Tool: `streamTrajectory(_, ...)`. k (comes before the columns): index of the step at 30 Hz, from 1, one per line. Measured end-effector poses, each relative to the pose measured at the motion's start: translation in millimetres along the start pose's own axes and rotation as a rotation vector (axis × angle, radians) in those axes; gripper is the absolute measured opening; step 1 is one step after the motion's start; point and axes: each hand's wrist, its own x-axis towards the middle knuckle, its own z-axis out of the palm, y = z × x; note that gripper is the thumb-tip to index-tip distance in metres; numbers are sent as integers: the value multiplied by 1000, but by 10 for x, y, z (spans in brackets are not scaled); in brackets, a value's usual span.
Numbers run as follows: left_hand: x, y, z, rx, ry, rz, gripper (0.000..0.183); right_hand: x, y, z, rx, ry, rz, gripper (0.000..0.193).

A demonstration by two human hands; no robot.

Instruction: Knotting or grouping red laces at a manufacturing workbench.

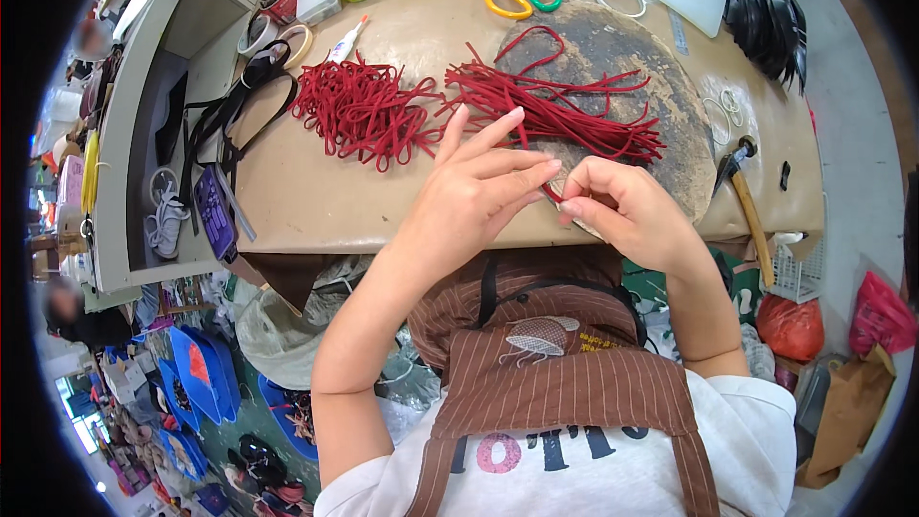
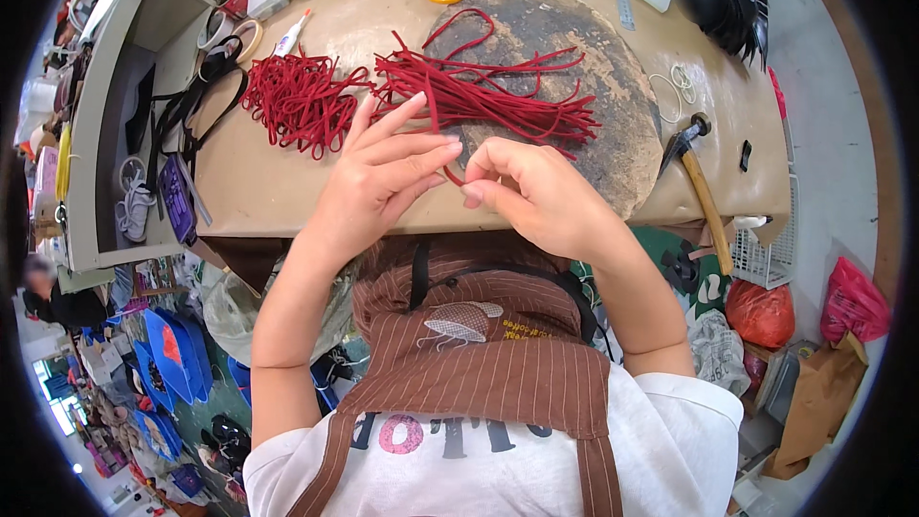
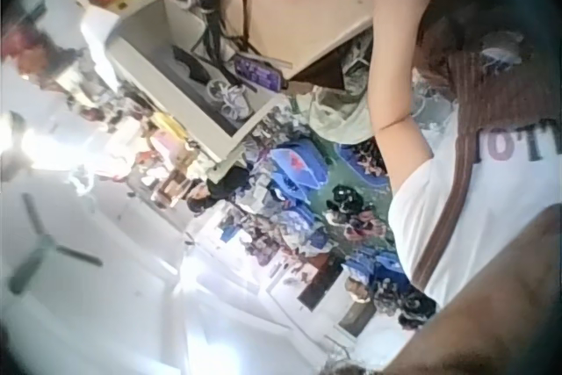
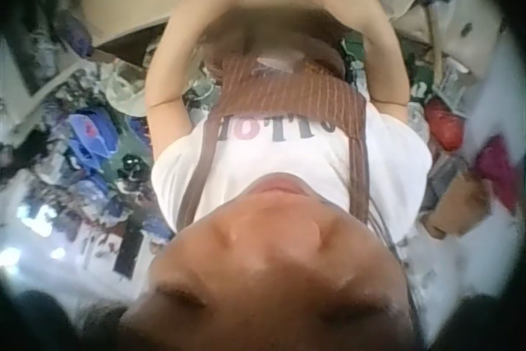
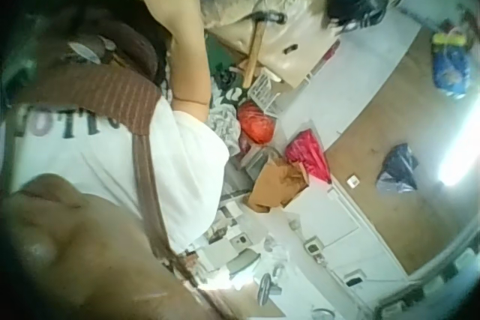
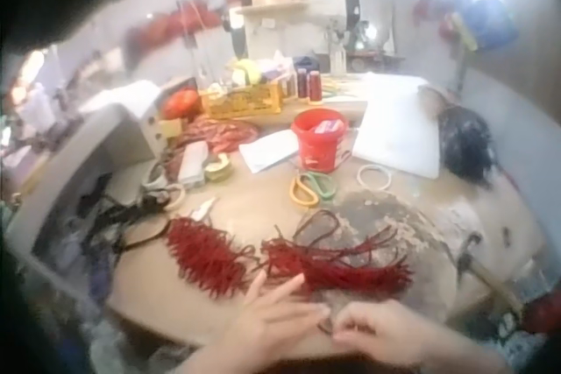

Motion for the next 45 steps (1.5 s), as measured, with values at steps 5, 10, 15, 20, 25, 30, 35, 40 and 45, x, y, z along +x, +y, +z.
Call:
streamTrajectory(5, 59, 105, -268, -65, -39, 67, 25, -107, -202, -17, 107, 13, -1, 9)
streamTrajectory(10, 76, 218, -442, 196, 126, 177, 20, 2, -197, 59, -312, 223, -445, 11)
streamTrajectory(15, -19, 423, -445, 394, -112, -159, 16, 143, -211, 194, -613, 589, -491, 11)
streamTrajectory(20, -239, 172, 64, -456, 154, -693, 13, 310, 15, 281, 306, 149, -94, 16)
streamTrajectory(25, -267, 197, 108, -1204, 177, -951, 20, 298, -30, 350, 473, 107, -31, 15)
streamTrajectory(30, -286, 256, -8, -1367, 85, -955, 17, 273, -109, 341, 501, 128, -53, 15)
streamTrajectory(35, -407, 247, 4, -1272, 41, -951, 16, 271, -19, 428, 536, 100, -93, 16)
streamTrajectory(40, -439, 254, 28, -1305, 248, -891, 15, 164, 61, 411, 550, -42, 39, 13)
streamTrajectory(45, -399, 282, 39, -1339, 334, -877, 17, 154, 37, 432, 570, -42, 90, 12)
